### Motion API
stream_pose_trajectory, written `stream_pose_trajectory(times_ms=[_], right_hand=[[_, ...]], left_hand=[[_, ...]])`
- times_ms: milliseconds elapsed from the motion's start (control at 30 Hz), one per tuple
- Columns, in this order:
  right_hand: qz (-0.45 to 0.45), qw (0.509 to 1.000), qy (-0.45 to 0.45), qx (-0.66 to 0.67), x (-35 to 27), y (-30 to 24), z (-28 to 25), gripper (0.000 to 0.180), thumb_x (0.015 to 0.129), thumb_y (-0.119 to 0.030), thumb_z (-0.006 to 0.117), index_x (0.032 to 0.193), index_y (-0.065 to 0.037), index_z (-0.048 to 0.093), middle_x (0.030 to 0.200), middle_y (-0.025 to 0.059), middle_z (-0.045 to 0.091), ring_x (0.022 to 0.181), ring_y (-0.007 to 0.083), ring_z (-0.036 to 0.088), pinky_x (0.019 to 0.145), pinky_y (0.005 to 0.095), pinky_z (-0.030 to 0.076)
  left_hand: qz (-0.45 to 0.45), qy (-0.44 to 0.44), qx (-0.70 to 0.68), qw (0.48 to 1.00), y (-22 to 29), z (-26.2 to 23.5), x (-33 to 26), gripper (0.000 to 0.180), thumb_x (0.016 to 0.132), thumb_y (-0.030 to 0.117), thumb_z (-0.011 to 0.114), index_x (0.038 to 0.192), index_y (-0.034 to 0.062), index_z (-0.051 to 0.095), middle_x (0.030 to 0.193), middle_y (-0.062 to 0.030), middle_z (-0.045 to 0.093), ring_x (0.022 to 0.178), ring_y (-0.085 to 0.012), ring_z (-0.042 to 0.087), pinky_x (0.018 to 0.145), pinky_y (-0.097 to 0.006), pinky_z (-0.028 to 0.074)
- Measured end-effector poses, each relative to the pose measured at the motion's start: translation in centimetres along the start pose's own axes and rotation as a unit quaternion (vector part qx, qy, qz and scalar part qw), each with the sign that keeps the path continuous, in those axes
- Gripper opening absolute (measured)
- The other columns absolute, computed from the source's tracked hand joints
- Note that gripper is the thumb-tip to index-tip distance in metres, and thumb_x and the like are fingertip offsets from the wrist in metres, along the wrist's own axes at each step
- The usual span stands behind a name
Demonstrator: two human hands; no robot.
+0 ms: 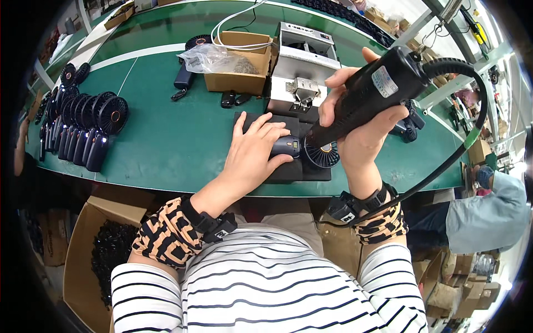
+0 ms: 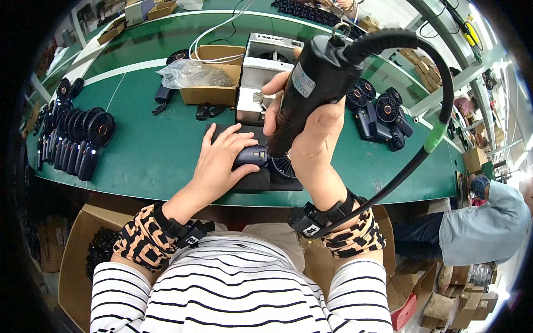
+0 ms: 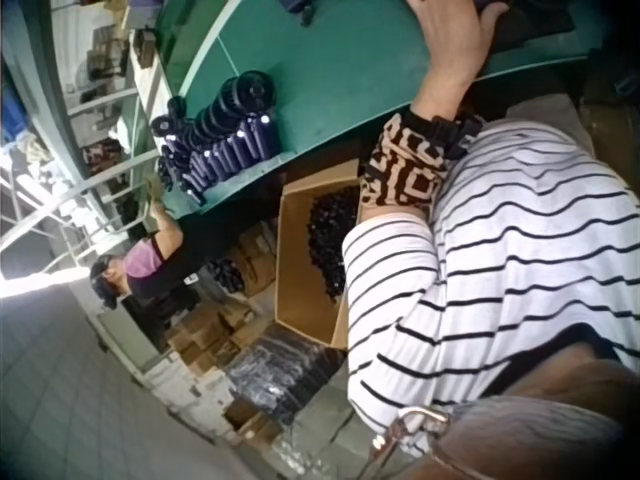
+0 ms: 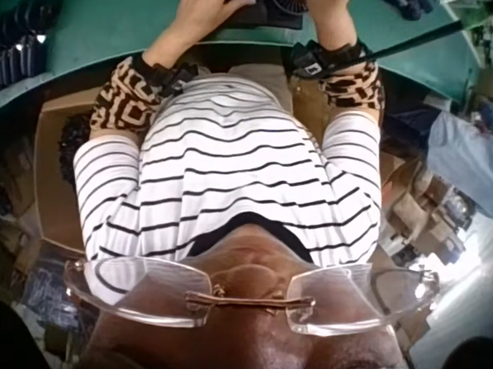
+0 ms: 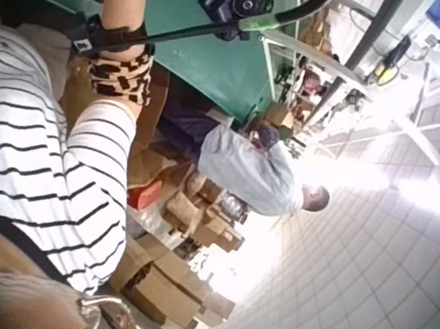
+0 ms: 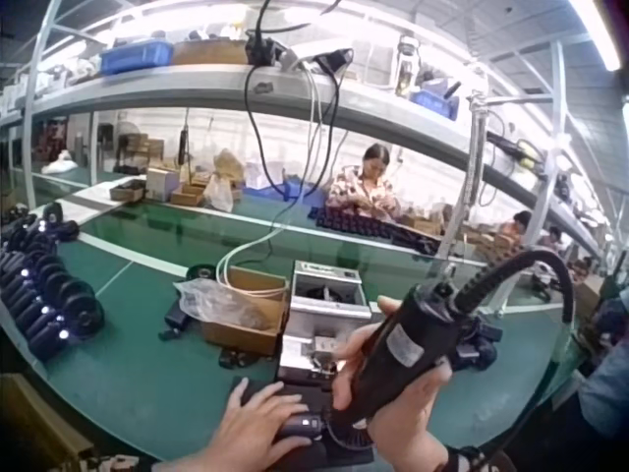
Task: The person repeatedly picks up small black portable fans from a table and uses a handheld black device to test them. The person holds the fan steady with one hand while applying the testing device to the fan's surface with the other. After testing, the fan is placed back on the table. The process is repeated for multiple units in a factory setting.
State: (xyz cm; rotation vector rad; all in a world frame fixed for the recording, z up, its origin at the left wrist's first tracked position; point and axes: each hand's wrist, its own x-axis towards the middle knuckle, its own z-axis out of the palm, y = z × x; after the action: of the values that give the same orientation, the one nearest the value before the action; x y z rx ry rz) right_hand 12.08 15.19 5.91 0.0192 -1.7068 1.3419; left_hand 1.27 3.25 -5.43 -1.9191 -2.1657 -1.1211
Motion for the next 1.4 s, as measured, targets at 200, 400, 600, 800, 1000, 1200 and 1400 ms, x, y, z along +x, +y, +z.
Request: stream_pose_trajectory(times_ms=[200,400,600,800,1000,1200,1400], right_hand=[[0.012,0.999,0.033,0.001,-1.2,0.1,0.1,0.102,0.078,-0.083,0.038,0.138,0.0,0.031,0.092,0.0142,0.058,0.05,0.0145,0.054,0.044,0.0252,0.045],[0.032,0.997,0.063,0.026,-2.3,1.4,0.0,0.103,0.076,-0.085,0.04,0.137,-0.002,0.032,0.087,0.0124,0.056,0.049,0.0147,0.054,0.044,0.0267,0.046],[0.06,0.993,0.055,0.081,-3.4,1.3,-0.1,0.103,0.069,-0.088,0.044,0.13,-0.005,0.038,0.077,0.0102,0.053,0.046,0.0174,0.051,0.043,0.0297,0.045],[0.016,0.994,-0.01,0.107,-4.8,1.8,-0.4,0.098,0.07,-0.087,0.045,0.129,-0.008,0.041,0.074,0.0119,0.053,0.044,0.0192,0.05,0.042,0.0306,0.044],[0.02,0.994,0.006,0.107,-4.3,1.3,-0.4,0.095,0.074,-0.085,0.044,0.128,-0.007,0.041,0.079,0.0131,0.055,0.046,0.0193,0.052,0.043,0.03,0.044],[-0.022,0.992,0.068,0.103,-1.0,-3.9,-1.5,0.093,0.084,-0.079,0.037,0.138,-0.003,0.034,0.088,0.014,0.058,0.047,0.0135,0.051,0.042,0.0252,0.04],[0.021,0.996,0.07,0.045,-2.3,-1.8,-3.2,0.087,0.088,-0.074,0.037,0.137,-0.003,0.033,0.092,0.0117,0.055,0.049,0.0109,0.05,0.044,0.0239,0.04]], left_hand=[[0.0,0.001,0.001,1.0,0.2,-0.2,0.3,0.047,0.074,0.028,0.078,0.115,0.012,0.062,0.126,-0.0057,0.06,0.132,-0.0291,0.042,0.113,-0.058,0.016],[0.006,0.002,-0.003,1.0,0.2,-0.2,0.4,0.046,0.074,0.027,0.078,0.113,0.0097,0.063,0.124,-0.0064,0.061,0.134,-0.0296,0.041,0.114,-0.059,0.014],[0.018,0.006,0.0,1.0,0.5,-0.4,0.2,0.046,0.076,0.027,0.076,0.114,0.0073,0.063,0.122,-0.0068,0.061,0.132,-0.0292,0.043,0.114,-0.061,0.013],[0.038,-0.014,0.043,0.998,0.4,-0.1,0.2,0.058,0.074,0.029,0.077,0.127,0.012,0.058,0.124,-0.0062,0.062,0.131,-0.028,0.045,0.114,-0.062,0.01],[0.071,-0.028,0.081,0.994,0.8,-0.1,1.1,0.061,0.071,0.025,0.079,0.125,0.0066,0.057,0.113,-0.0077,0.06,0.115,-0.0281,0.055,0.109,-0.052,0.028],[-0.026,-0.108,0.018,0.994,0.8,-4.0,2.8,0.055,0.073,0.02,0.078,0.12,0.0046,0.055,0.098,-0.0117,0.051,0.09,-0.0331,0.06,0.077,-0.043,0.05],[-0.141,0.044,-0.205,0.968,-2.4,-7.3,-0.8,0.034,0.087,0.023,0.068,0.109,0.0007,0.055,0.083,-0.0071,0.059,0.071,-0.0136,0.059,0.064,-0.029,0.048]])
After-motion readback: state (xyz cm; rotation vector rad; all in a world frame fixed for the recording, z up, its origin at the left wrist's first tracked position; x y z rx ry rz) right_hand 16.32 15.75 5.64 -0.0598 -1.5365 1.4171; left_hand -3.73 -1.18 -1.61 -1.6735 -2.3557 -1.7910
